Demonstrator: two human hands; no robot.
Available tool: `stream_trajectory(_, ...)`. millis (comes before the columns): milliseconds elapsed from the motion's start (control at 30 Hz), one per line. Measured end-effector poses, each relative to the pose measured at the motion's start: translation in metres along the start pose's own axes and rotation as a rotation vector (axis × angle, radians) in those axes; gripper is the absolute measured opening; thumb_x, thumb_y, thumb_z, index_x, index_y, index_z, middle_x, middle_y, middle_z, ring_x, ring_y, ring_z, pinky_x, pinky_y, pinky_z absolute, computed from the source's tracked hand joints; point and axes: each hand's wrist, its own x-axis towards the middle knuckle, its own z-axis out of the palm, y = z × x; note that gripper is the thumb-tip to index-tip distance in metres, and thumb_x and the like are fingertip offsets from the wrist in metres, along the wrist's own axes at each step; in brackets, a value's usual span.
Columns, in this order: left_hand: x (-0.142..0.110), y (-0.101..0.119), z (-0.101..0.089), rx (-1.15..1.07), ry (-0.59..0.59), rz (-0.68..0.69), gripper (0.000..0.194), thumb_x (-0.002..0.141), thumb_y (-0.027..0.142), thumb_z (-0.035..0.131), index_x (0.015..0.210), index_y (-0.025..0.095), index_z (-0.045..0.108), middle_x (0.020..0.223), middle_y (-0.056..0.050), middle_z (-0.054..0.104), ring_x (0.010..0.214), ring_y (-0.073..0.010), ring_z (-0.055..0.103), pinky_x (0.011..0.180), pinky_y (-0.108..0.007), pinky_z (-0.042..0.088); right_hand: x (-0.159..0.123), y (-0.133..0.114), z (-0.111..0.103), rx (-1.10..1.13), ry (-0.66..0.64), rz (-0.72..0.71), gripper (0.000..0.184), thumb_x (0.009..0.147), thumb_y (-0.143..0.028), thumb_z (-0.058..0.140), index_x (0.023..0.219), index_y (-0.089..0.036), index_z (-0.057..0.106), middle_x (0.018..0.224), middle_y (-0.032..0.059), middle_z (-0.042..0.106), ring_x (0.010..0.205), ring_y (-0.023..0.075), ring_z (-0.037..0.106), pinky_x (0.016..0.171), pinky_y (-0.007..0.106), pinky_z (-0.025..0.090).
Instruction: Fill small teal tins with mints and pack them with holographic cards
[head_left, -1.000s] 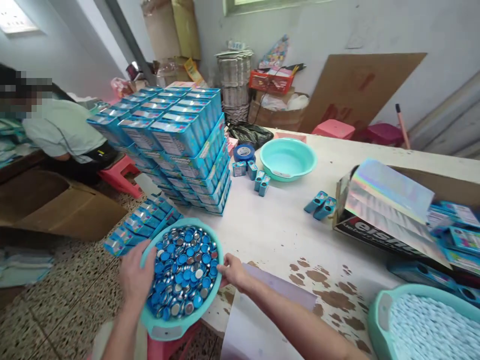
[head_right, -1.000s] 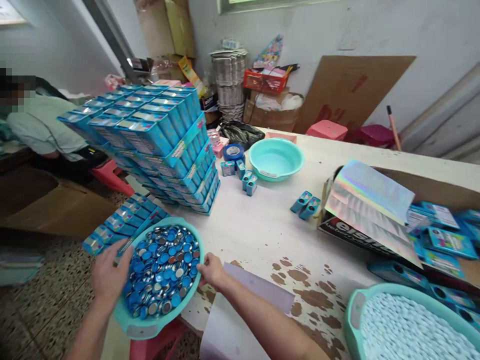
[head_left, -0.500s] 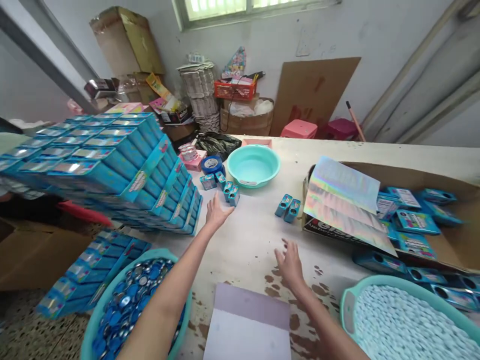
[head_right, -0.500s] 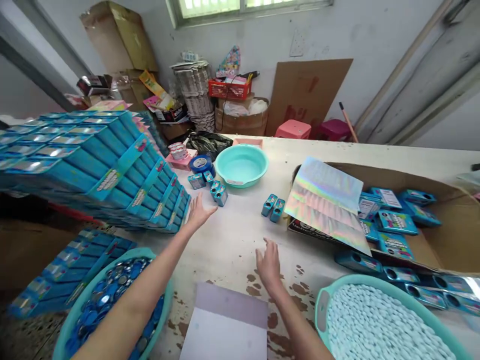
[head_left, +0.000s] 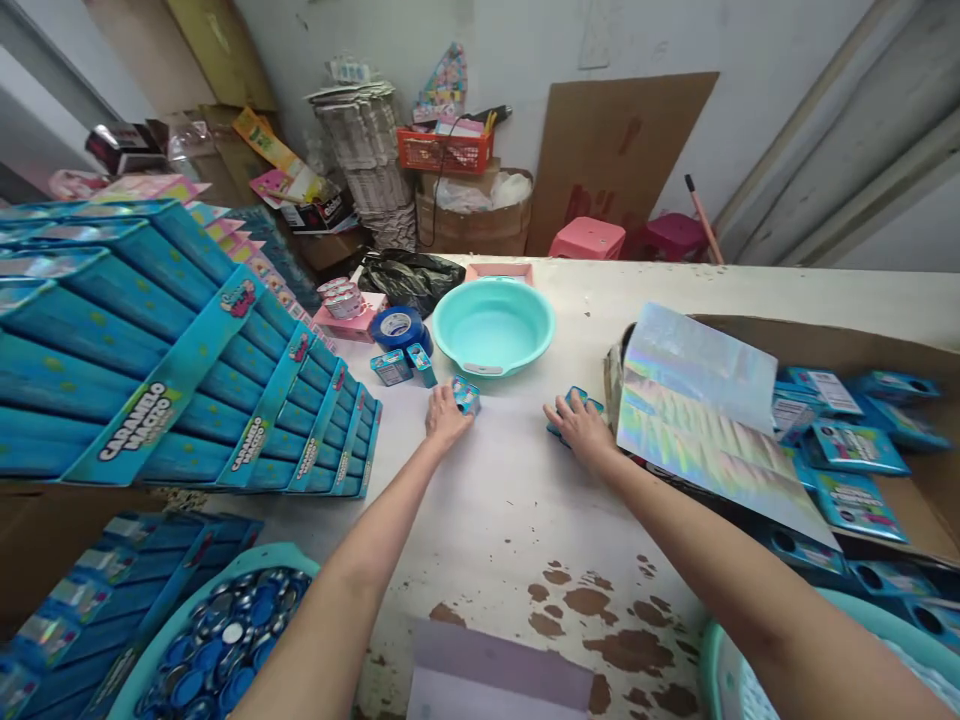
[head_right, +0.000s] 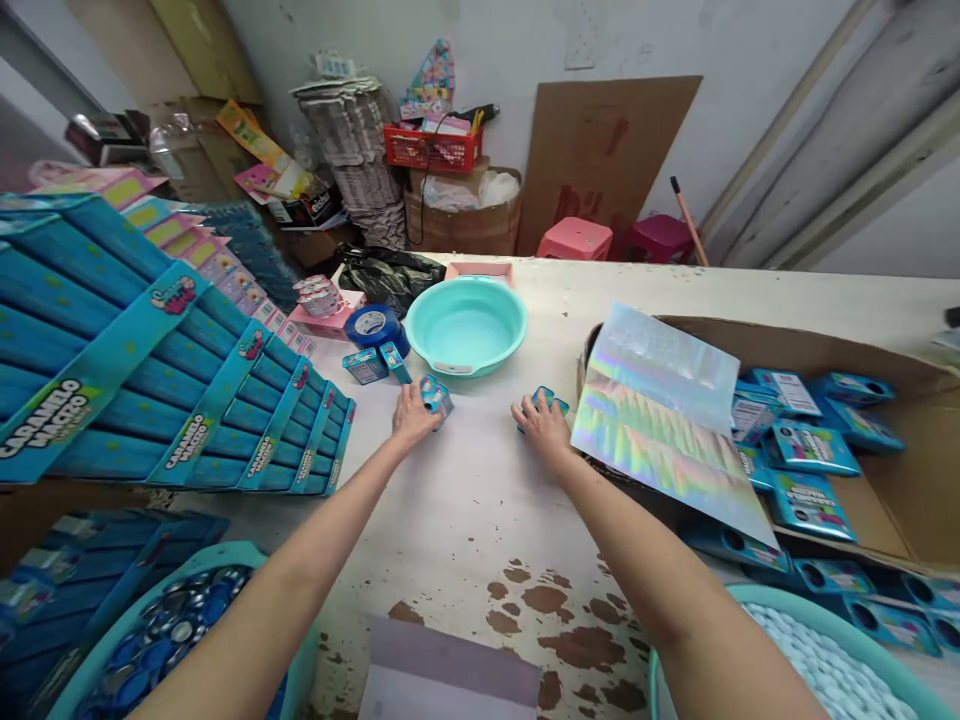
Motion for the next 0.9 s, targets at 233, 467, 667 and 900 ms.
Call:
stream_trajectory(233, -0.065, 0.037, 0.029, -0.050, -0.067, 0.149, 0.074, 0.073, 0.035, 0.062, 0.139, 0.016, 0.034, 0.119, -0.014, 0.048, 0.112, -0.0284, 0.046, 0.098, -0.040, 0.039, -0.012, -0.018, -0.030, -0.266, -0.074, -0.412, 0.029, 0.084, -0.003, 0.039, 0.100, -0.018, 0.058, 0.098, 0.0098, 0.062, 0.095, 0.0241, 0.052, 0.090, 0.041, 0.033)
stream_trajectory(467, -0.003, -0.012, -0.044, -0.148, -0.322, 0.258, 0.077, 0.071, 0.044, 0.067, 0.139, 0.024, 0.037, 0.138, -0.012, 0.044, 0.127, -0.0296, 0.040, 0.104, -0.042, 0.035, -0.049, -0.051, -0.016, -0.016, -0.069, -0.481, 0.052, 0.071, -0.003, 0.051, 0.120, -0.019, 0.053, 0.104, 0.0098, 0.061, 0.094, 0.0251, 0.051, 0.087, 0.039, 0.036)
stream_trajectory(667, 0.101, -0.073, -0.083, 0.160, 0.111, -0.309, 0.057, 0.077, 0.017, 0.056, 0.132, 0.014, 0.042, 0.144, -0.021, 0.037, 0.137, -0.0353, 0.026, 0.106, -0.054, 0.027, -0.055, -0.039, -0.001, 0.067, 0.062, -0.457, 0.071, 0.066, -0.016, 0.069, 0.133, -0.025, 0.046, 0.135, 0.0138, 0.046, 0.121, 0.0344, 0.041, 0.096, 0.046, 0.037)
stream_trajectory(900, 0.109, -0.073, -0.060, -0.051, -0.052, -0.358, 0.057, 0.074, 0.033, 0.061, 0.125, 0.014, 0.044, 0.118, -0.019, 0.059, 0.111, -0.0336, 0.056, 0.089, -0.045, 0.045, -0.032, -0.030, 0.015, 0.317, -0.010, -0.481, 0.098, 0.061, -0.036, 0.075, 0.144, -0.018, 0.028, 0.152, 0.0177, 0.018, 0.137, 0.0389, 0.022, 0.103, 0.049, 0.036)
